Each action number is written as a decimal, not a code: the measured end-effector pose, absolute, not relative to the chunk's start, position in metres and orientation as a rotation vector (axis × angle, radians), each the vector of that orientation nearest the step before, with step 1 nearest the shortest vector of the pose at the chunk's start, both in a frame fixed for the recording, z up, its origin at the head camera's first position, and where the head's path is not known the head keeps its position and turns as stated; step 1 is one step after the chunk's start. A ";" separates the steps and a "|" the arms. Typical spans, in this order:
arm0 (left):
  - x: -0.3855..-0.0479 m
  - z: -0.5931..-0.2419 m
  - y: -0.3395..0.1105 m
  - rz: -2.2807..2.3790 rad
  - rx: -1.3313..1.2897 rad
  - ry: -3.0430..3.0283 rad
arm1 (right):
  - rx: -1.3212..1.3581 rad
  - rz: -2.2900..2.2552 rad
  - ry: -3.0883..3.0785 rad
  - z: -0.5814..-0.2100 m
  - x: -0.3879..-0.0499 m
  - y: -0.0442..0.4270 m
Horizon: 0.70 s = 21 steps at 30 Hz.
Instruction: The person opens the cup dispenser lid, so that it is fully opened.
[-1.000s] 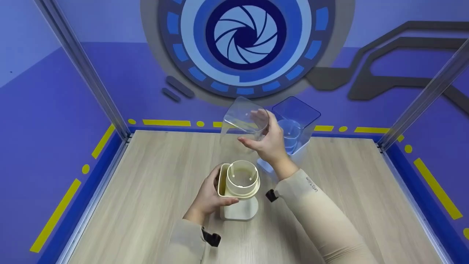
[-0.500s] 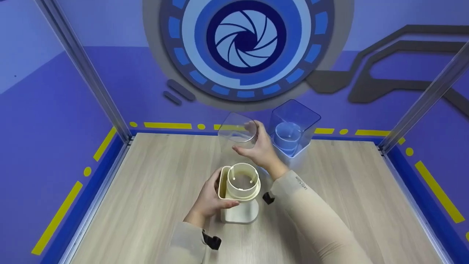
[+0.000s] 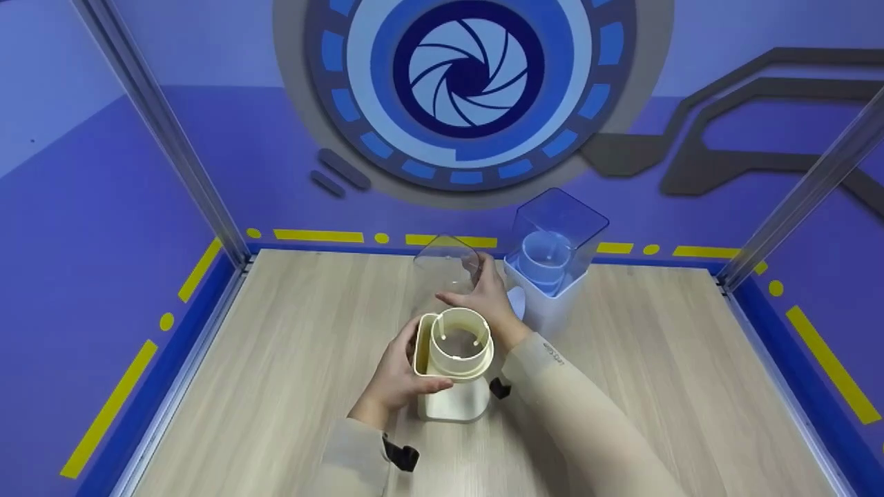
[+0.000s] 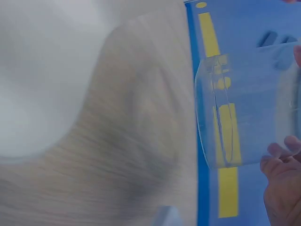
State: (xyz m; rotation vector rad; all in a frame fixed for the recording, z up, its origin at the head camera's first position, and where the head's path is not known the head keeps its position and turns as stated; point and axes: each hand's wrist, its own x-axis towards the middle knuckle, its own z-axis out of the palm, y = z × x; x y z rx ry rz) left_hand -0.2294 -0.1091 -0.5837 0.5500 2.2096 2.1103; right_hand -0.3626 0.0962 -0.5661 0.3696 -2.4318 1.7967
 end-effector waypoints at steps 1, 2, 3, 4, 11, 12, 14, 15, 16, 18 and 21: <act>-0.229 -0.584 -0.109 2.109 0.546 2.206 | 0.355 1.824 -2.427 -0.569 -0.363 0.096; -0.230 -0.584 -0.109 2.107 0.543 2.203 | 0.341 1.855 -2.419 -0.572 -0.362 0.095; -0.230 -0.584 -0.109 2.107 0.540 2.204 | 0.324 1.879 -2.412 -0.574 -0.362 0.094; -0.230 -0.584 -0.109 2.105 0.537 2.207 | 0.312 1.894 -2.405 -0.577 -0.361 0.094; -0.230 -0.585 -0.108 2.119 0.521 2.214 | 0.245 1.925 -2.395 -0.591 -0.359 0.089; -0.230 -0.585 -0.108 2.125 0.520 2.208 | 0.233 1.913 -2.403 -0.593 -0.358 0.089; -0.229 -0.585 -0.107 2.132 0.525 2.203 | 0.212 1.897 -2.411 -0.598 -0.358 0.089; -0.229 -0.586 -0.106 2.136 0.534 2.199 | 0.216 1.889 -2.397 -0.601 -0.358 0.090; -0.229 -0.585 -0.106 2.137 0.537 2.200 | 0.218 1.905 -2.375 -0.603 -0.359 0.090; -0.228 -0.585 -0.106 2.141 0.544 2.198 | 0.231 1.919 -2.327 -0.608 -0.359 0.089; -0.228 -0.584 -0.106 2.154 0.558 2.189 | 0.254 1.958 -2.242 -0.612 -0.360 0.087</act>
